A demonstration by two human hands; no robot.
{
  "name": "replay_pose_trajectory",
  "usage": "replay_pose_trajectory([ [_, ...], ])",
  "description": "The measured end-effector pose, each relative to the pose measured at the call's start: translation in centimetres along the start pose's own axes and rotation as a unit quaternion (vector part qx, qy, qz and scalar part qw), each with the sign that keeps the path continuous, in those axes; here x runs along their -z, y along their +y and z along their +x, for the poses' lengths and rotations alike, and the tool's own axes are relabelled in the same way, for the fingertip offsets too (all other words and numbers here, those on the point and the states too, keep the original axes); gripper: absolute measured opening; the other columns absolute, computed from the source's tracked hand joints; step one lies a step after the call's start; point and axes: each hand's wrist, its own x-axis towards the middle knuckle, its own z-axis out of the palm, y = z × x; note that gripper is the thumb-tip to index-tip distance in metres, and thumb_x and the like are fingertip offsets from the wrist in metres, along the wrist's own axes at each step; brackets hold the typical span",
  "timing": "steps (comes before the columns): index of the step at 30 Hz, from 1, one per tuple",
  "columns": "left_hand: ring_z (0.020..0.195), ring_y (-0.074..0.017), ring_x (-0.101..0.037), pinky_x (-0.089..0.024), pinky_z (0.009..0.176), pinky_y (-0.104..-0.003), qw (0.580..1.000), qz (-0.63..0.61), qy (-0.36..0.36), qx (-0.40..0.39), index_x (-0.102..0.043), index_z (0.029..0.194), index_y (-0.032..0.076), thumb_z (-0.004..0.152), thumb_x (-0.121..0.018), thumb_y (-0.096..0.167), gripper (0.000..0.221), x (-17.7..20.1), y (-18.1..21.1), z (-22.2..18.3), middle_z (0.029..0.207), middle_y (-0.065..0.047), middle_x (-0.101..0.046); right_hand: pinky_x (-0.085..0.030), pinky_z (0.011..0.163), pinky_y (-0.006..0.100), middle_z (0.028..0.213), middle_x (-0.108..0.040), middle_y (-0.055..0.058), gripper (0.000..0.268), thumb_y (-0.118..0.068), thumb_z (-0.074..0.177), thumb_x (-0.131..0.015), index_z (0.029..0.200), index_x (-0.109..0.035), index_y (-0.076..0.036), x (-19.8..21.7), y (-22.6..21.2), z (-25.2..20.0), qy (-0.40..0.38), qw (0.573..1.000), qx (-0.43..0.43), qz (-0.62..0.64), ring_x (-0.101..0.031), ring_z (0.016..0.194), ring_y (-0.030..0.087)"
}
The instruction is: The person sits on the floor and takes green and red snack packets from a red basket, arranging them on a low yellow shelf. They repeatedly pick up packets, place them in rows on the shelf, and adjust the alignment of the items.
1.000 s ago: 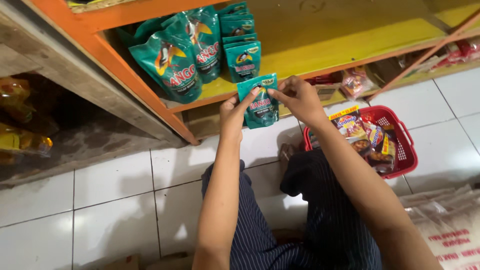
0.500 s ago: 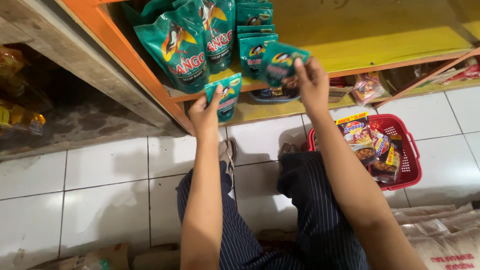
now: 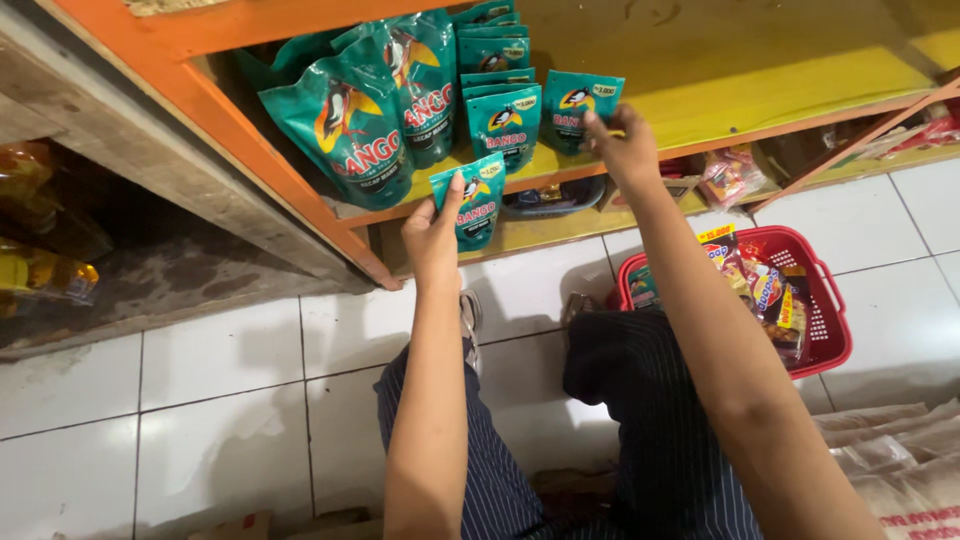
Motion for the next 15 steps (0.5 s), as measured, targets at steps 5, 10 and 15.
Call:
replay_pose_trajectory([
  [5, 0.084, -0.0059, -0.067, -0.053, 0.079, -0.023, 1.000, -0.001, -0.025, -0.008, -0.078, 0.104, -0.003, 0.087, -0.082, 0.033, 0.039, -1.4, -0.9, -0.3, 0.097, -0.003, -0.077, -0.059, 0.073, 0.028, 0.103, -0.071, 0.010, 0.028, -0.014, 0.095, -0.076, 0.113, -0.059, -0.001, -0.4, 1.0, -1.2, -0.022, 0.997, 0.056, 0.042, -0.075, 0.085, 0.016],
  [10, 0.084, -0.0067, -0.067, -0.053, 0.079, -0.024, 0.999, -0.006, -0.032, 0.008, -0.079, 0.103, -0.003, 0.087, -0.082, 0.032, 0.038, -1.9, -1.0, -0.5, 0.097, -0.004, -0.078, -0.056, 0.068, 0.030, 0.096, -0.073, 0.011, 0.019, -0.011, 0.102, -0.071, 0.109, -0.058, 0.000, 0.2, 0.4, -0.7, -0.025, 0.998, 0.020, -0.056, -0.075, 0.085, 0.012],
  [15, 0.085, -0.0069, -0.067, -0.053, 0.079, -0.025, 0.999, -0.003, -0.041, 0.001, -0.078, 0.103, -0.003, 0.087, -0.082, 0.032, 0.039, -2.3, -1.1, -0.7, 0.097, -0.004, -0.077, -0.057, 0.072, 0.030, 0.097, -0.070, 0.010, 0.009, 0.002, 0.101, -0.064, 0.109, -0.059, 0.000, -0.3, 1.7, 0.8, -0.018, 0.992, 0.119, -0.031, -0.075, 0.082, 0.015],
])
